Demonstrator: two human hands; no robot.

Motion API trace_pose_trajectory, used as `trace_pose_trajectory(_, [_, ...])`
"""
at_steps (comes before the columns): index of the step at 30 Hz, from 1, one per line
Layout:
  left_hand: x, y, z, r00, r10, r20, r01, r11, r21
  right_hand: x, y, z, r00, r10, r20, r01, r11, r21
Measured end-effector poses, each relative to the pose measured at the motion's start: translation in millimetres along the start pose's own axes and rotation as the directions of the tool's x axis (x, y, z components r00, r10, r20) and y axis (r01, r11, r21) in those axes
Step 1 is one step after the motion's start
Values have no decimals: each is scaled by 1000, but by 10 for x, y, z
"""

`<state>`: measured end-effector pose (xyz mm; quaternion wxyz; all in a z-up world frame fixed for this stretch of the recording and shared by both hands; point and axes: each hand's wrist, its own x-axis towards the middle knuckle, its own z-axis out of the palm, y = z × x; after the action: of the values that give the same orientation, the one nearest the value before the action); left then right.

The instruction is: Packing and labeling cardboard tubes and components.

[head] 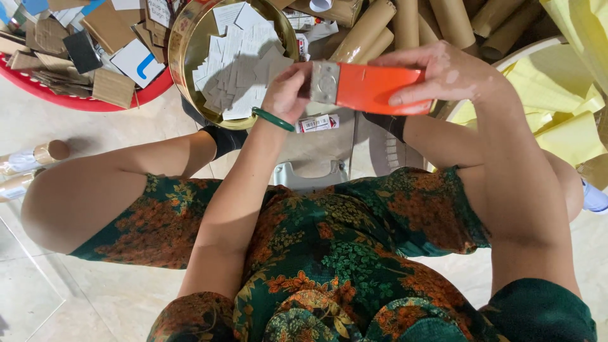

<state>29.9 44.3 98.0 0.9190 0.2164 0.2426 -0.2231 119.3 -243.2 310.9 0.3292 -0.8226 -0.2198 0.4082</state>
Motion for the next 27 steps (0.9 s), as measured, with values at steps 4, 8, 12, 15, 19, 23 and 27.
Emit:
trace_pose_trajectory(4, [11,7,-552,954,143,-264,-64,956,286,-139,269,-216,879,435,193,-421,900,-113])
trace_pose_trajectory(8, [-74,-96,-619,902,244,-356,-93,915,392,-200,603,-193,935,352,52,-327,906,-268])
trace_pose_trajectory(12, [55,-290,-770,859,322,-398,-38,815,578,61,654,94,896,443,13,-384,791,-476])
trace_pose_trajectory(15, [198,-495,-977,820,456,-346,-27,634,773,303,540,360,897,440,29,-366,780,-508])
trace_pose_trajectory(19, [524,-776,-1252,651,756,66,-162,53,985,491,823,687,981,191,-19,-175,854,-490])
trace_pose_trajectory(23, [684,-920,-1220,701,705,108,-110,-42,993,425,631,668,986,158,-55,-167,917,-362])
trace_pose_trajectory(27, [628,-1160,-1133,649,760,37,-79,19,997,445,663,661,977,206,-49,-210,908,-363])
